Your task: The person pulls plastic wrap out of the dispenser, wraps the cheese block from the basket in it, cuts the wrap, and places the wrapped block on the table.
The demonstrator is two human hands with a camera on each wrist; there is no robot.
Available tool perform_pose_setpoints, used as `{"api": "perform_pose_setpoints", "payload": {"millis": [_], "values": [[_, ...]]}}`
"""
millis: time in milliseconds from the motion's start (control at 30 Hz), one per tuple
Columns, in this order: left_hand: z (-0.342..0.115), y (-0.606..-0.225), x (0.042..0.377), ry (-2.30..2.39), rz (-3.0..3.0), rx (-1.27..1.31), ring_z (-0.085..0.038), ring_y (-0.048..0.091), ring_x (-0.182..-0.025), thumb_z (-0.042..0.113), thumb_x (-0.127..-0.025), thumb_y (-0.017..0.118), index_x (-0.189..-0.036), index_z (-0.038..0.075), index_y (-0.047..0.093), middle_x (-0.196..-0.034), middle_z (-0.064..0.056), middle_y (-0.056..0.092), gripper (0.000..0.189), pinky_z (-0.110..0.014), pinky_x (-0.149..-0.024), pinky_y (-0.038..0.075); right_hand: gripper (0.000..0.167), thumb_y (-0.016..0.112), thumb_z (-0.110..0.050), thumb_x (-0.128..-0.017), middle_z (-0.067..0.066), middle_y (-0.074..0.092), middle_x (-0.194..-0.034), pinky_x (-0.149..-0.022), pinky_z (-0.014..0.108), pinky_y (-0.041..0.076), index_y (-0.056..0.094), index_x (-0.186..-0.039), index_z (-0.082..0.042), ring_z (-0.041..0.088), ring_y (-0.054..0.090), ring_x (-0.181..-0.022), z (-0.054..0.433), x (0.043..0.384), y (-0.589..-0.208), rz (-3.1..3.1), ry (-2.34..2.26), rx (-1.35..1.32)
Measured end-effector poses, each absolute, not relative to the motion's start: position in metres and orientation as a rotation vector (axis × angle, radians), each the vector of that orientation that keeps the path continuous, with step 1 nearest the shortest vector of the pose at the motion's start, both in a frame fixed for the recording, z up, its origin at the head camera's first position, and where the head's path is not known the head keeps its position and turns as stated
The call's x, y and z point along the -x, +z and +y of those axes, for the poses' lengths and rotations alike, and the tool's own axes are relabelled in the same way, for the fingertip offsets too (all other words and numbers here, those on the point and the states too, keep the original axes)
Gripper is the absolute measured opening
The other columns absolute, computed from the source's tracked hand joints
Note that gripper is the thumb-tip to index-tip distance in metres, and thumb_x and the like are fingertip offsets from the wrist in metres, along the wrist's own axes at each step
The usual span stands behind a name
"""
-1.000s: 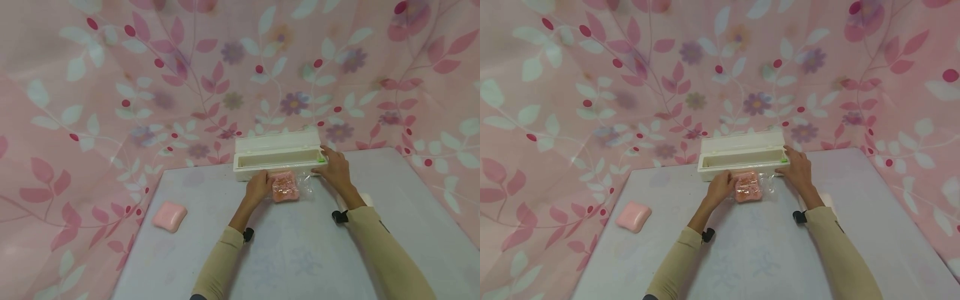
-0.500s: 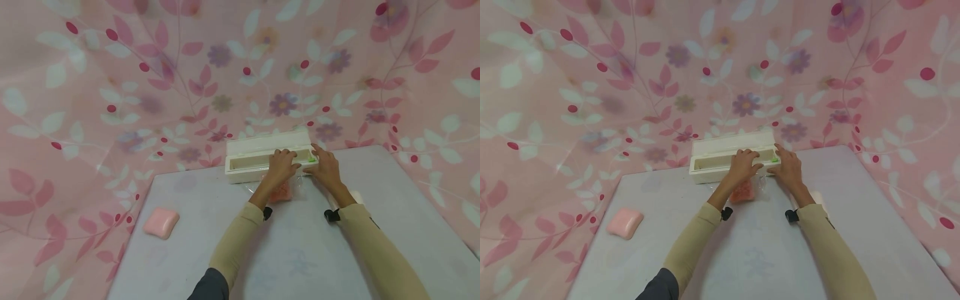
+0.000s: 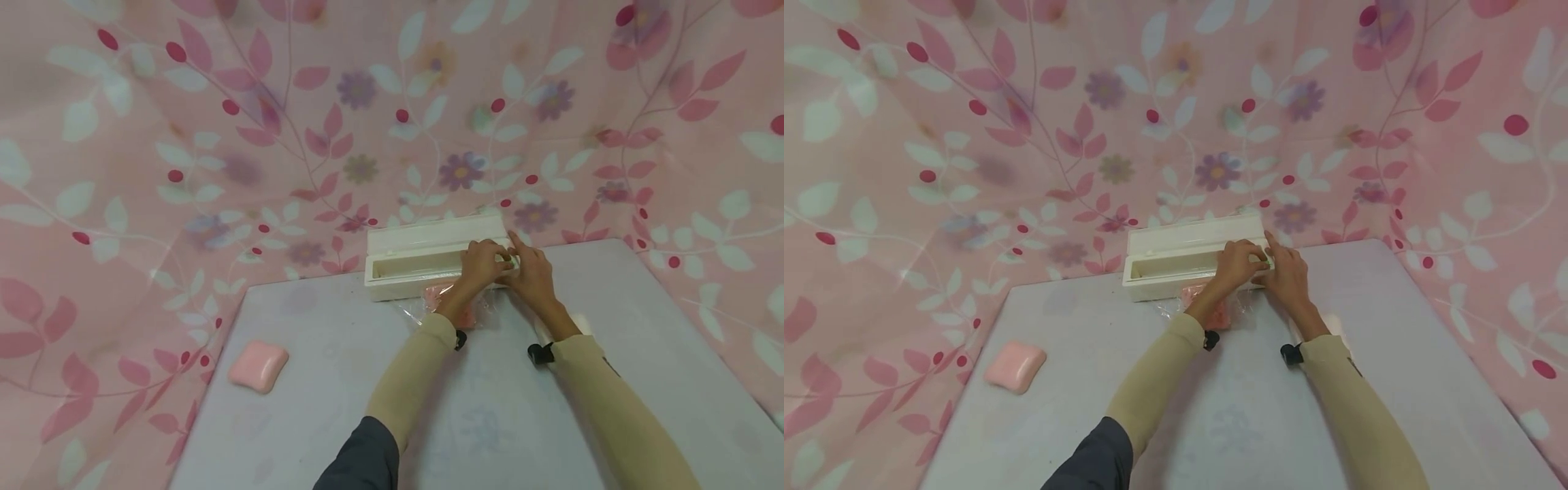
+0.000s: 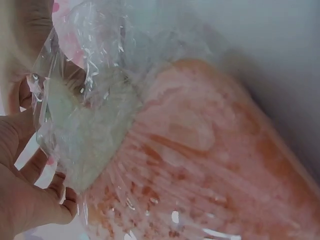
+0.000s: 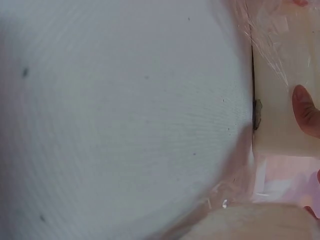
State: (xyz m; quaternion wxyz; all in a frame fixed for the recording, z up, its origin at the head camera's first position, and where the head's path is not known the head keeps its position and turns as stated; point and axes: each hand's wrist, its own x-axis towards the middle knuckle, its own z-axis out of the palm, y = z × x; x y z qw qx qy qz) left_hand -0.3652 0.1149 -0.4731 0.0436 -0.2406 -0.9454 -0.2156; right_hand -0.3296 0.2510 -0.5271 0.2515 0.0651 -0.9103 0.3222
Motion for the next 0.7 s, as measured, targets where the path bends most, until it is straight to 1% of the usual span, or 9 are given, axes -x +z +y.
{"api": "perform_pose_setpoints", "payload": {"millis": [167, 267, 367, 533, 700], "values": [[0.109, -0.472, 0.369, -0.575, -2.884, 0.749, -0.018, 0.053, -0.104, 0.044, -0.086, 0.075, -0.094, 0.032, 0.078, -0.119, 0.011, 0.064, 0.016, -0.038, -0.082, 0.041, 0.113, 0.096, -0.017, -0.060, 0.017, 0.065, -0.122, -0.091, 0.067, 0.034, 0.033, -0.154, -0.019, 0.046, 0.047, -0.115, 0.248, 0.331, -0.527, -2.484, 0.885, -0.173], [0.098, -0.467, 0.371, -0.472, -2.897, 0.786, -0.020, 0.052, -0.109, 0.046, -0.085, 0.074, -0.094, 0.033, 0.079, -0.123, 0.012, 0.062, 0.016, -0.041, -0.085, 0.041, 0.115, 0.096, -0.017, -0.060, 0.017, 0.065, -0.122, -0.090, 0.067, 0.034, 0.032, -0.155, -0.019, 0.047, 0.046, -0.115, 0.247, 0.332, -0.527, -2.496, 0.880, -0.168], [0.081, -0.461, 0.373, -0.397, -2.929, 0.800, -0.021, 0.050, -0.117, 0.047, -0.084, 0.074, -0.094, 0.034, 0.079, -0.127, 0.014, 0.060, 0.017, -0.043, -0.091, 0.039, 0.117, 0.096, -0.017, -0.060, 0.017, 0.064, -0.124, -0.091, 0.065, 0.034, 0.030, -0.156, -0.022, 0.047, 0.046, -0.115, 0.249, 0.333, -0.527, -2.528, 0.889, -0.141], [0.032, -0.456, 0.379, -0.349, -2.935, 0.802, -0.024, 0.045, -0.125, 0.044, -0.083, 0.076, -0.092, 0.032, 0.079, -0.129, 0.013, 0.058, 0.016, -0.049, -0.098, 0.035, 0.117, 0.095, -0.018, -0.062, 0.017, 0.061, -0.129, -0.094, 0.064, 0.030, 0.027, -0.157, -0.025, 0.046, 0.044, -0.117, 0.261, 0.335, -0.524, -2.564, 0.927, -0.098], [-0.049, -0.457, 0.382, -0.292, -2.819, 0.835, -0.030, 0.044, -0.126, 0.036, -0.082, 0.078, -0.090, 0.025, 0.079, -0.128, 0.006, 0.060, 0.013, -0.056, -0.100, 0.032, 0.116, 0.094, -0.018, -0.063, 0.018, 0.061, -0.130, -0.095, 0.065, 0.029, 0.026, -0.157, -0.025, 0.046, 0.043, -0.118, 0.274, 0.331, -0.522, -2.568, 0.954, -0.064]]}}
